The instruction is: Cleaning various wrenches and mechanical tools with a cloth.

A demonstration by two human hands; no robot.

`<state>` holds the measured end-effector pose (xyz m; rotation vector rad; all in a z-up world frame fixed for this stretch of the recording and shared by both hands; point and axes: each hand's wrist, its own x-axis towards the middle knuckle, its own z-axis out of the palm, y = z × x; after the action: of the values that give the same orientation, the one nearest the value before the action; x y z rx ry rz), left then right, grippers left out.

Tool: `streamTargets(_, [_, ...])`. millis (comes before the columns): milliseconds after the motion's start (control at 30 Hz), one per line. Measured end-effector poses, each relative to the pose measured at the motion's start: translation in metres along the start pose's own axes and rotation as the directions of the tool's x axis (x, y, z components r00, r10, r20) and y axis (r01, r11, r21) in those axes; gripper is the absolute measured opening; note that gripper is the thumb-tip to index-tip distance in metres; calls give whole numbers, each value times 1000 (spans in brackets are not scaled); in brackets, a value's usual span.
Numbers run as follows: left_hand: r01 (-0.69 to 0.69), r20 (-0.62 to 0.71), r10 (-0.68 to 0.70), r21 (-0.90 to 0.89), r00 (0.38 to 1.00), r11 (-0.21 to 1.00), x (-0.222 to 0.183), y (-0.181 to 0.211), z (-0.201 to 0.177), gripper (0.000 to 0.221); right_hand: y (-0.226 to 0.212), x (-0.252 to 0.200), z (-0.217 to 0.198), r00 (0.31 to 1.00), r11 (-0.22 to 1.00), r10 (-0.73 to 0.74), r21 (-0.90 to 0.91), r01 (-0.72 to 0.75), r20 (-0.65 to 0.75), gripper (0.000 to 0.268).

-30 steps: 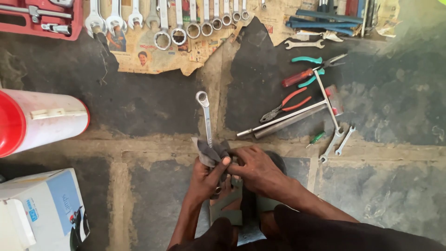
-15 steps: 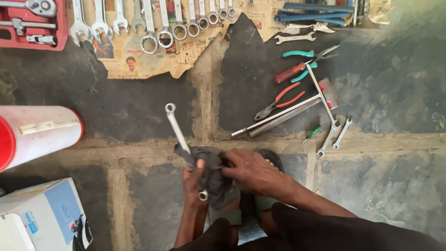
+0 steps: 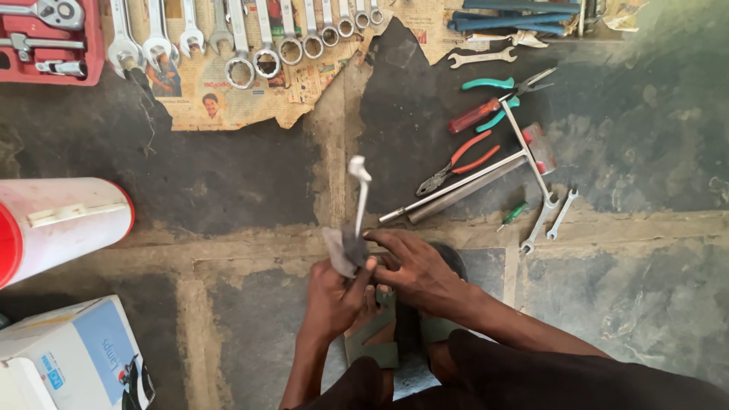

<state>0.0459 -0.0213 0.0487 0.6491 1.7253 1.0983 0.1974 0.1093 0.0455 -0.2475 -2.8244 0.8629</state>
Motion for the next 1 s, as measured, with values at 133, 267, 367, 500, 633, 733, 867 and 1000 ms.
streamTargets(133, [-81,140,81,-3,987,997,-11,-26,17,25,-6,-2,2,976,995,86,-63,-75,201,30])
streamTargets(267, [-235,296,211,48,932,971,-8,6,21,27,10,-20,27,996,991,-39,129,29,76,53])
streamTargets(367, [-95,267,68,90,961,991,1,6,16,33,17,-48,59,942,925,213,256,-280,258,40])
streamTargets(500, [280,-115,-266,135,957,950,17,-45,-4,50,-20,-5,6,950,998,60,-43,-49,307,37])
streamTargets(633, [117,-201,-152,-177,968,977,7,-78,-26,44,-26,4,-8,996,1000,-28,-12,29,87,38])
streamTargets(733, [90,-107,-128,-302,986,949,-8,-26,-37,29,-22,-1,-1,994,1000,-16,-17,17,105,37])
streamTargets(867, [94,151,-61,-221,987,971,-11,-5,-19,28,-19,-3,4,994,999,-27,-20,29,106,44])
streamTargets(1000, [107,378,-109,25,919,994,-5,-16,-7,34,-6,-32,32,958,991,105,54,-123,266,25])
